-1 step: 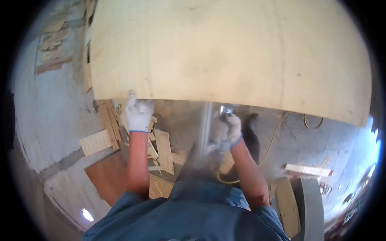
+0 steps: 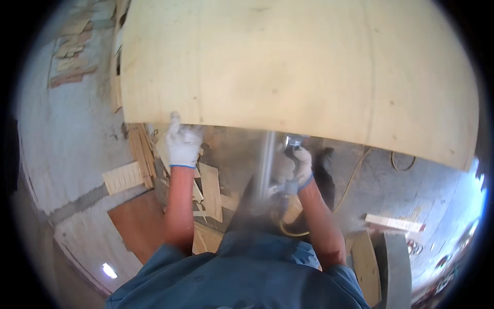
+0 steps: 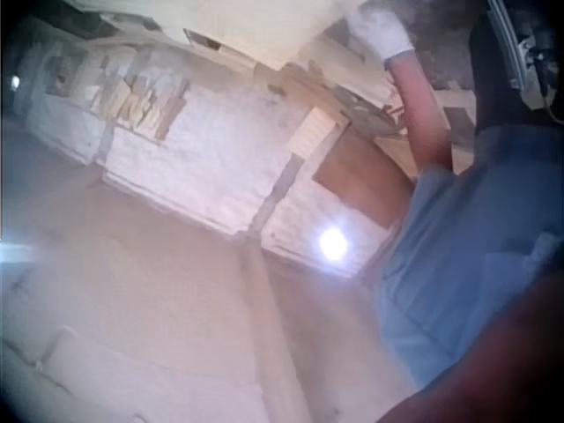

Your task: The person aligns a reddish-brown veneer sheet onto a large curved plywood panel, marks a cut line with a red pencil, and then uses a hammer and a nail gun to fasten the veneer to the panel. The person repeatedly hammers along the edges and uses the nail gun to secure the veneer in place.

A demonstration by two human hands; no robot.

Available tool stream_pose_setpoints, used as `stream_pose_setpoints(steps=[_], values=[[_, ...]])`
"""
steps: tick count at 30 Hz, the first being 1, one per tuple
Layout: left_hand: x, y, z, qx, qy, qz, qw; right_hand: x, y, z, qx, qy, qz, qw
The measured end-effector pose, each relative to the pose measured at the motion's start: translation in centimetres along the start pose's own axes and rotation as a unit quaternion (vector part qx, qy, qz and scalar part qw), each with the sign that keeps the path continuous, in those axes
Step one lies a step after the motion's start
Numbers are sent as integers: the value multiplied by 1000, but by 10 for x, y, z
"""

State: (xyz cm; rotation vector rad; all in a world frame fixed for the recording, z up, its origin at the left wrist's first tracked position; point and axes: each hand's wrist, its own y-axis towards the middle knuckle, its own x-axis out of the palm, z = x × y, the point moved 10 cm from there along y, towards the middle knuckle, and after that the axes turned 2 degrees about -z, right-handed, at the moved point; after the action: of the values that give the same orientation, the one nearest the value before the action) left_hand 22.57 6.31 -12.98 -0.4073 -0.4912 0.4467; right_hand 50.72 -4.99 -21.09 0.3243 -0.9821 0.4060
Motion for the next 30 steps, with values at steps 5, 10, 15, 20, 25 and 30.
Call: stream_pose_setpoints(steps=[5,10,15,20,25,30], values=[[30,-11,8,10,33,17,999,-30,48,39,68,1,16,998],[-101,59,103,4,-28,89,996,-59,117,94,81,-1,-24,996],[-185,110,179,9,31,59,998,-93,157,133,70,-22,53,996],[-200,126,181,73,68,85,991,-138,164,146,47,-116,109,986],[-181,119,177,54,34,73,995,-146,167,167,26,-128,95,987],[-174,116,173,15,4,46,999,-108,190,167,-9,-131,115,985]])
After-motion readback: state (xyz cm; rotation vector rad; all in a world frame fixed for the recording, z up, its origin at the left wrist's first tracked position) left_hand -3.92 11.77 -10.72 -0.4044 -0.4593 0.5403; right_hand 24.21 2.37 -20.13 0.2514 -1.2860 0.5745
